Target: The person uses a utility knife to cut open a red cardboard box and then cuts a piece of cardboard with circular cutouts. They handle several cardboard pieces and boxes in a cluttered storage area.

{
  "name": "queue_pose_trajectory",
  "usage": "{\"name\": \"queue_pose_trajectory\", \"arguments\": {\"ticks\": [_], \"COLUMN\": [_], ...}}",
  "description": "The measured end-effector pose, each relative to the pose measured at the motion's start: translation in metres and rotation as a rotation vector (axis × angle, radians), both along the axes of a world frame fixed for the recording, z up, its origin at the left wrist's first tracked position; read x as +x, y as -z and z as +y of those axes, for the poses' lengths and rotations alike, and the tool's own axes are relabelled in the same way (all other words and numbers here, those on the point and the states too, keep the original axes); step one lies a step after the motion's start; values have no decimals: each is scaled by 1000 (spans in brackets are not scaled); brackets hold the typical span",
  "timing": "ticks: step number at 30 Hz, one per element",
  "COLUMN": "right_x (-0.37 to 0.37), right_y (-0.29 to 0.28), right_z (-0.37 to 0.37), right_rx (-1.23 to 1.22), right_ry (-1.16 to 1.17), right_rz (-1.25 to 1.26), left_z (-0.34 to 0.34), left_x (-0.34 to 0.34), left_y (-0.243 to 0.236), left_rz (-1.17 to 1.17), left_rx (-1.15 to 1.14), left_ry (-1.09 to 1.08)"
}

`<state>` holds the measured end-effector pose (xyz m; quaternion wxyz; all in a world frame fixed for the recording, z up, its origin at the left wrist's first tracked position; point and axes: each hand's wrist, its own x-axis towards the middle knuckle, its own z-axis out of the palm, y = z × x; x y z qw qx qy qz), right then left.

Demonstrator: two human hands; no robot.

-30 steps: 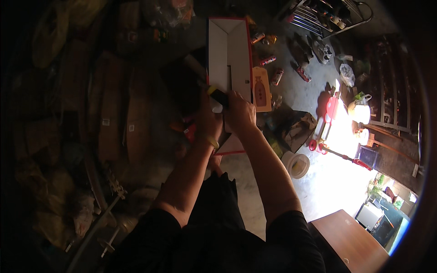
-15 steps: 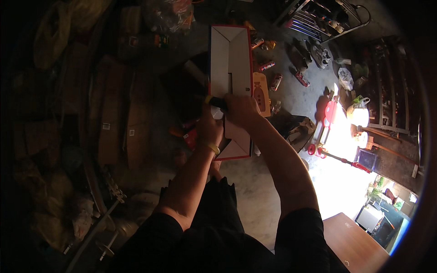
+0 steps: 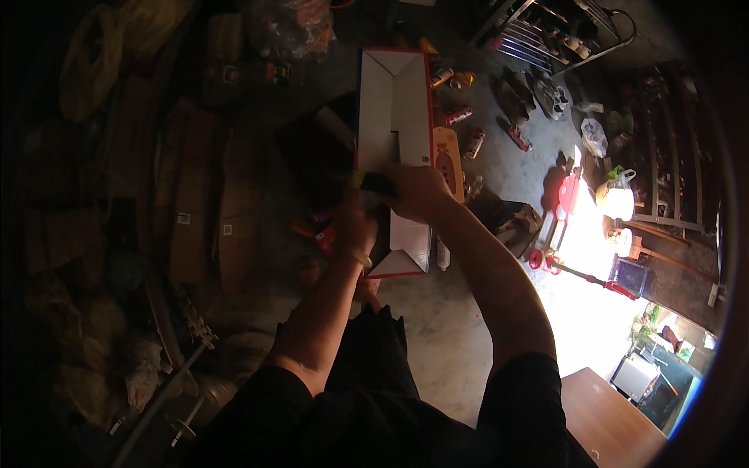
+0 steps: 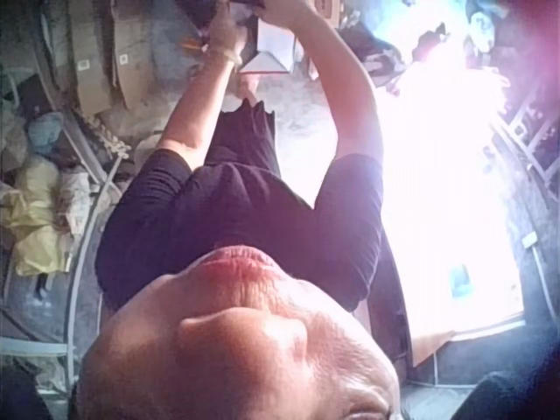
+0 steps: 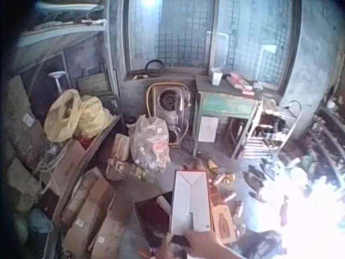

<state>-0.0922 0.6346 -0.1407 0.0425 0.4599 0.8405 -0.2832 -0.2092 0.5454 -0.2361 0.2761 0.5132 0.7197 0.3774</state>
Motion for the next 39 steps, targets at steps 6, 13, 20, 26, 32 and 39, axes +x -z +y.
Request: {"name": "queue_pose_trajectory", "arguments": {"ticks": [6, 13, 20, 26, 32, 39], "right_x": [22, 46, 72, 54, 52, 58], "right_y": [-8, -10, 13, 6, 15, 13], "right_z": [-4, -5, -8, -16, -15, -18], "right_rx": [165, 1, 60, -11, -48, -100], "right_ry": [43, 225, 376, 490, 535, 556], "right_rz": [151, 463, 636, 741, 905, 995], "left_z": [2, 0, 2, 2, 27, 42], "left_x": [-13, -31, -46, -20, 1, -2], "left_y": [2, 2, 3, -59, -84, -47], "left_rz": [-263, -455, -536, 79, 555, 494], "left_rx": [67, 34, 10, 82, -49, 81], "left_ry": [79, 71, 136, 109, 248, 214]}}
